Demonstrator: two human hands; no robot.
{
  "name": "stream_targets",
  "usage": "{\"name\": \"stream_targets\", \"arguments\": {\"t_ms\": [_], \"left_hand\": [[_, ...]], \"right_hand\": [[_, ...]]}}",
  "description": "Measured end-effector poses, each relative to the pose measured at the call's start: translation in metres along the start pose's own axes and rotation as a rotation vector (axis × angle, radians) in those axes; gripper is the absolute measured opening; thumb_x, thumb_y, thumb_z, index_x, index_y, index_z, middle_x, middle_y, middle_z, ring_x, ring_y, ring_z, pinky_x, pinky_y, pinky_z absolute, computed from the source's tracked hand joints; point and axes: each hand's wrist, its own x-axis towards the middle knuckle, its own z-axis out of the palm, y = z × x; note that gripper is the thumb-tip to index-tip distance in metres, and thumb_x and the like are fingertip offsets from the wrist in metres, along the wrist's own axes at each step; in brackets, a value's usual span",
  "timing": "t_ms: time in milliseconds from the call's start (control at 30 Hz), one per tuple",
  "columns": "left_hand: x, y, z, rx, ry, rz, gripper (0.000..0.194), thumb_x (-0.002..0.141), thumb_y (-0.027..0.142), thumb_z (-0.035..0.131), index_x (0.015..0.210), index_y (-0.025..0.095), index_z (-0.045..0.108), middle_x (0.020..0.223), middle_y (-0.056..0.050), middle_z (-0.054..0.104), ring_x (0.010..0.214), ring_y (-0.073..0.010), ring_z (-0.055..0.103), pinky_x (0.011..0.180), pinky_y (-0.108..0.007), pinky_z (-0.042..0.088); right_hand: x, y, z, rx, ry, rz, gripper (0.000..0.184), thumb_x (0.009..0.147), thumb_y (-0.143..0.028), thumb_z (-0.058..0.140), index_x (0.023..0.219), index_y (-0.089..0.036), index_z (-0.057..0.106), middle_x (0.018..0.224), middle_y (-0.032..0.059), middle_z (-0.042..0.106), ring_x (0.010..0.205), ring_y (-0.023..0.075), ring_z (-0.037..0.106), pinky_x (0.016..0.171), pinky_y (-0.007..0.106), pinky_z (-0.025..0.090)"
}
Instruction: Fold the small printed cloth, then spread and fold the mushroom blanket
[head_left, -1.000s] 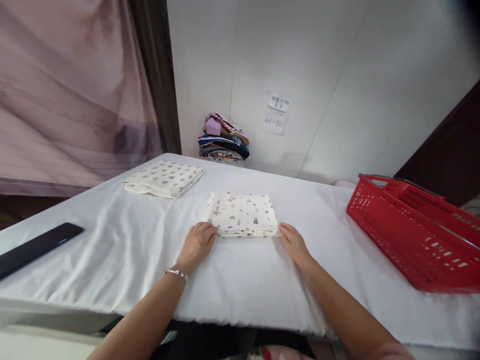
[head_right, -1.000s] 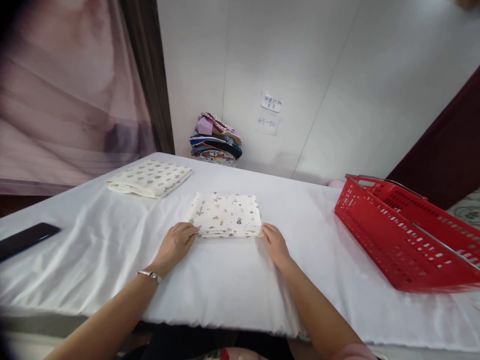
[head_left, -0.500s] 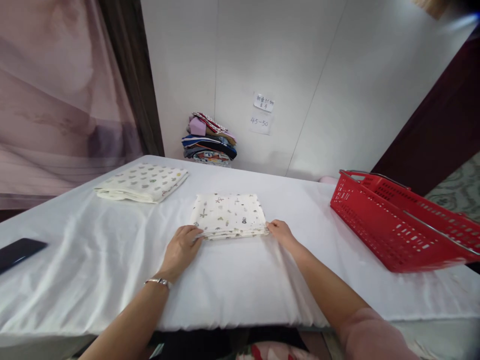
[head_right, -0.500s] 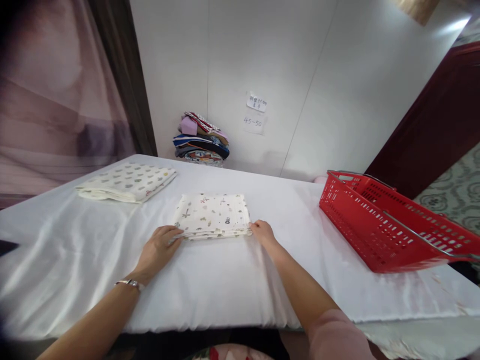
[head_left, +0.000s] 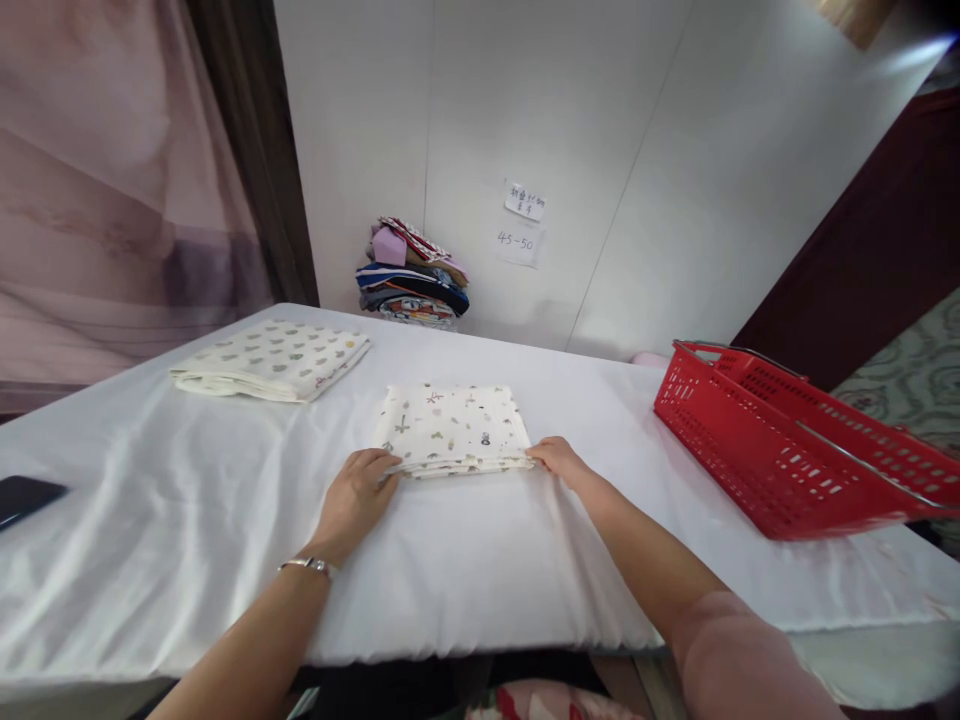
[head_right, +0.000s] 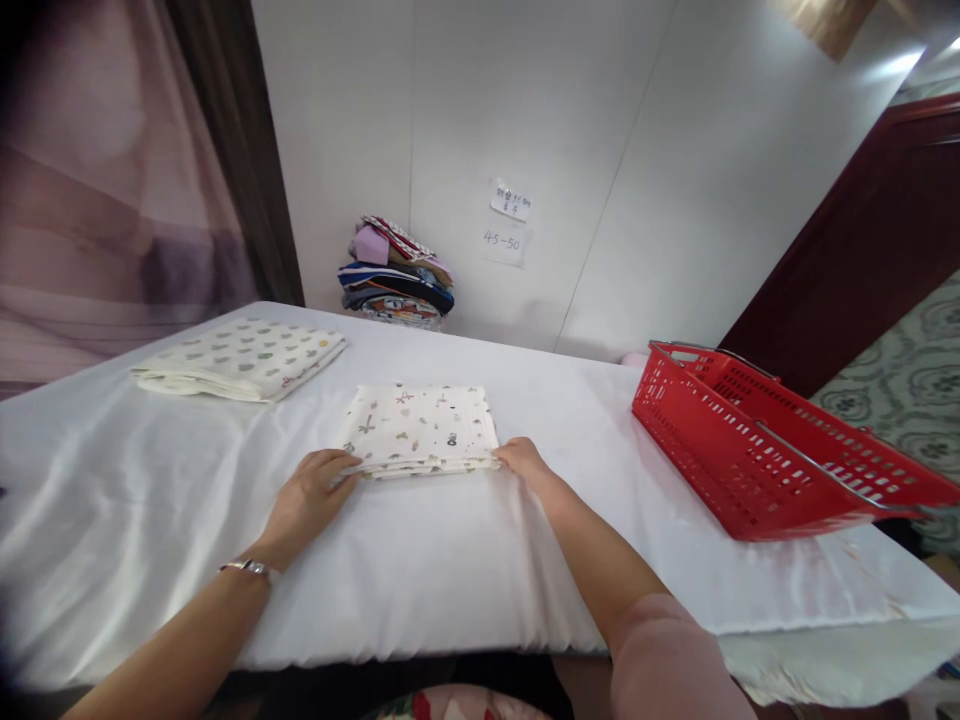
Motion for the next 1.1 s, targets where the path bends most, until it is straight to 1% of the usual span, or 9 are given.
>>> {"name": "stream_targets", "arguments": {"t_ms": [200, 300, 433, 500, 600, 733, 833, 933, 1100], "left_hand": [[0.0, -0.001, 0.0, 0.0, -0.007, 0.001, 0.021, 0.082, 0.032, 0.047, 0.094, 0.023, 0.062, 0.099, -0.005, 0.061, 0.098, -0.0222, 0.052, 0.08, -0.036, 0.049], [-0.001, -0.001, 0.001, 0.0, 0.001, -0.006, 0.021, 0.081, 0.032, 0.047, 0.094, 0.024, 0.062, 0.099, -0.005, 0.061, 0.098, -0.0223, 0.053, 0.08, -0.036, 0.049], [0.0, 0.001, -0.001, -0.007, -0.003, -0.016, 0.022, 0.082, 0.033, 0.046, 0.094, 0.024, 0.062, 0.1, -0.004, 0.061, 0.099, -0.022, 0.053, 0.08, -0.035, 0.049], [0.0, 0.001, -0.002, -0.014, -0.001, -0.016, 0.022, 0.082, 0.032, 0.046, 0.093, 0.024, 0.063, 0.1, -0.004, 0.061, 0.098, -0.0219, 0.053, 0.081, -0.035, 0.049], [0.0, 0.002, -0.002, -0.025, 0.005, -0.017, 0.022, 0.081, 0.032, 0.047, 0.092, 0.023, 0.063, 0.1, -0.004, 0.061, 0.098, -0.022, 0.053, 0.08, -0.035, 0.049], [-0.001, 0.001, -0.002, -0.031, 0.015, -0.018, 0.022, 0.081, 0.032, 0.046, 0.093, 0.023, 0.063, 0.101, -0.004, 0.061, 0.1, -0.022, 0.052, 0.081, -0.035, 0.048], [-0.001, 0.001, -0.002, -0.029, 0.006, -0.035, 0.022, 0.082, 0.033, 0.046, 0.094, 0.024, 0.063, 0.103, -0.004, 0.06, 0.102, -0.0218, 0.051, 0.082, -0.034, 0.048], [-0.002, 0.0, -0.002, -0.027, 0.011, -0.082, 0.023, 0.082, 0.035, 0.047, 0.094, 0.023, 0.062, 0.103, -0.003, 0.06, 0.102, -0.0218, 0.051, 0.082, -0.034, 0.048], [-0.002, -0.002, 0.0, -0.016, 0.036, -0.171, 0.029, 0.08, 0.039, 0.049, 0.099, 0.021, 0.061, 0.106, -0.004, 0.058, 0.1, -0.0225, 0.052, 0.083, -0.036, 0.047]], "right_hand": [[0.005, -0.002, -0.001, -0.081, -0.019, 0.043, 0.02, 0.067, -0.029, 0.062, 0.054, -0.017, 0.052, 0.039, -0.005, 0.044, 0.038, 0.0079, 0.04, 0.041, 0.021, 0.027], [0.008, -0.007, -0.002, -0.139, -0.02, 0.059, 0.022, 0.065, -0.027, 0.065, 0.05, -0.017, 0.053, 0.038, -0.0034, 0.044, 0.038, 0.009, 0.041, 0.042, 0.022, 0.027], [0.008, -0.014, 0.0, -0.174, -0.032, 0.069, 0.025, 0.06, -0.024, 0.069, 0.044, -0.017, 0.051, 0.033, -0.0025, 0.041, 0.039, 0.0103, 0.043, 0.042, 0.022, 0.026], [0.008, -0.016, 0.0, -0.156, -0.039, 0.082, 0.025, 0.058, -0.022, 0.069, 0.044, -0.018, 0.049, 0.032, -0.0035, 0.039, 0.038, 0.0097, 0.041, 0.041, 0.022, 0.026], [0.009, -0.016, -0.002, -0.091, -0.042, 0.109, 0.026, 0.06, -0.02, 0.066, 0.046, -0.019, 0.044, 0.032, -0.0058, 0.036, 0.036, 0.0078, 0.036, 0.039, 0.021, 0.024], [0.008, -0.011, -0.006, -0.015, -0.057, 0.152, 0.027, 0.062, -0.022, 0.064, 0.048, -0.019, 0.041, 0.034, -0.0068, 0.036, 0.035, 0.006, 0.031, 0.036, 0.02, 0.02], [0.007, -0.007, -0.006, 0.014, -0.077, 0.185, 0.029, 0.061, -0.023, 0.066, 0.048, -0.019, 0.04, 0.033, -0.0071, 0.036, 0.034, 0.0056, 0.029, 0.035, 0.02, 0.018], [0.007, -0.005, -0.005, 0.034, -0.097, 0.213, 0.028, 0.062, -0.025, 0.067, 0.05, -0.019, 0.042, 0.034, -0.0069, 0.038, 0.033, 0.006, 0.032, 0.034, 0.02, 0.019], [0.008, -0.005, -0.004, 0.056, -0.148, 0.279, 0.023, 0.063, -0.03, 0.069, 0.061, -0.016, 0.052, 0.045, -0.0018, 0.053, 0.037, 0.0098, 0.047, 0.034, 0.019, 0.027]]}}
